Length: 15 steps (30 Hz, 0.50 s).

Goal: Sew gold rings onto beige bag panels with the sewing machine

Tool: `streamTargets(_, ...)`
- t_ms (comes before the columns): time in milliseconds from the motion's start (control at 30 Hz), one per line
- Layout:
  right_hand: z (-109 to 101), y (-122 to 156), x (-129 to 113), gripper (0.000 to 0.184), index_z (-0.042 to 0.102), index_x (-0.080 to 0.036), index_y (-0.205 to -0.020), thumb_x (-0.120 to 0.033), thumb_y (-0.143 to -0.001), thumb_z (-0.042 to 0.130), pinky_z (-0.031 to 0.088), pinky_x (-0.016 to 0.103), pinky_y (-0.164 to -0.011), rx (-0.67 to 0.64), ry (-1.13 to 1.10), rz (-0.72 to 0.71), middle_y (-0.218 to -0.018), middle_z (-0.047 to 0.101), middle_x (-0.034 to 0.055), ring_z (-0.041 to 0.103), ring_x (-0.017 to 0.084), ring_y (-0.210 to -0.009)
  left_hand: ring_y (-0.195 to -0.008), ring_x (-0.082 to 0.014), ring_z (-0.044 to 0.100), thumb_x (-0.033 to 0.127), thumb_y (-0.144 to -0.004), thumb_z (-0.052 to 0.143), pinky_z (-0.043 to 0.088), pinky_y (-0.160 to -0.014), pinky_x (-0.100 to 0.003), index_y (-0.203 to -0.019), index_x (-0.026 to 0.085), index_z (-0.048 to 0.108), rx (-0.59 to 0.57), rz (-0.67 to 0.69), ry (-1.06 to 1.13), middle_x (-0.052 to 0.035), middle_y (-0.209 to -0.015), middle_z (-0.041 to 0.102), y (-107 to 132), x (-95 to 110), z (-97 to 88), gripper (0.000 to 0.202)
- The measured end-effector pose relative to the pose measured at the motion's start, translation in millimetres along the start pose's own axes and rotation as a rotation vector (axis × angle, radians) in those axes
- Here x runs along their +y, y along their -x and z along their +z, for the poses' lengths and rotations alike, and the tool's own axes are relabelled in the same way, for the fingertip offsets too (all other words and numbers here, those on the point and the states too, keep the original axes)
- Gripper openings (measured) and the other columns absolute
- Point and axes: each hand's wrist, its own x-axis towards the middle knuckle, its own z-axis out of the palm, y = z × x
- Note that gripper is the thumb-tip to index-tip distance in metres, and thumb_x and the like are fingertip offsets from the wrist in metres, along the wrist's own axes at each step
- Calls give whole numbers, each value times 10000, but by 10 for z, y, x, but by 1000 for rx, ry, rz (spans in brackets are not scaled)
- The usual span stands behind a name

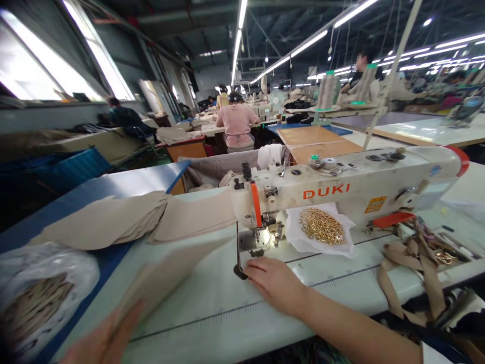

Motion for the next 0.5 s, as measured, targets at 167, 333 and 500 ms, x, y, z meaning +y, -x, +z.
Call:
streamTargets(167, 39, 12, 11, 251, 674, -184, -1041, -163, -913, 460, 507, 333, -913, -34, -3, 11, -1105, 680, 94, 635, 200, -1010, -1062, -254, 633, 152, -873, 399, 529, -919, -433, -1360, 328, 380, 182, -46, -88, 12, -1277, 603, -1214, -134, -115, 518)
streamTargets(333, 46, -10, -9, 270, 671, -178, -1026, -116, -894, 444, 524, 321, -881, -26, -20, 58, -1092, 677, 93, 636, 210, -985, -1163, -249, 563, -14, -812, 310, 473, -952, -403, -1223, 132, 508, -188, -80, -149, -166, -1263, 589, -1941, 5, 629, 479)
streamTargets(500, 105, -17, -8, 270, 677, -187, -952, -70, -850, 456, 540, 311, -854, 5, 12, 43, -1035, 691, 83, 648, 210, -939, -1137, -325, 575, 124, -865, 390, 473, -906, -484, -1147, 64, 570, -295, -186, -165, -245, -1172, 627, -1696, 75, 1384, 340)
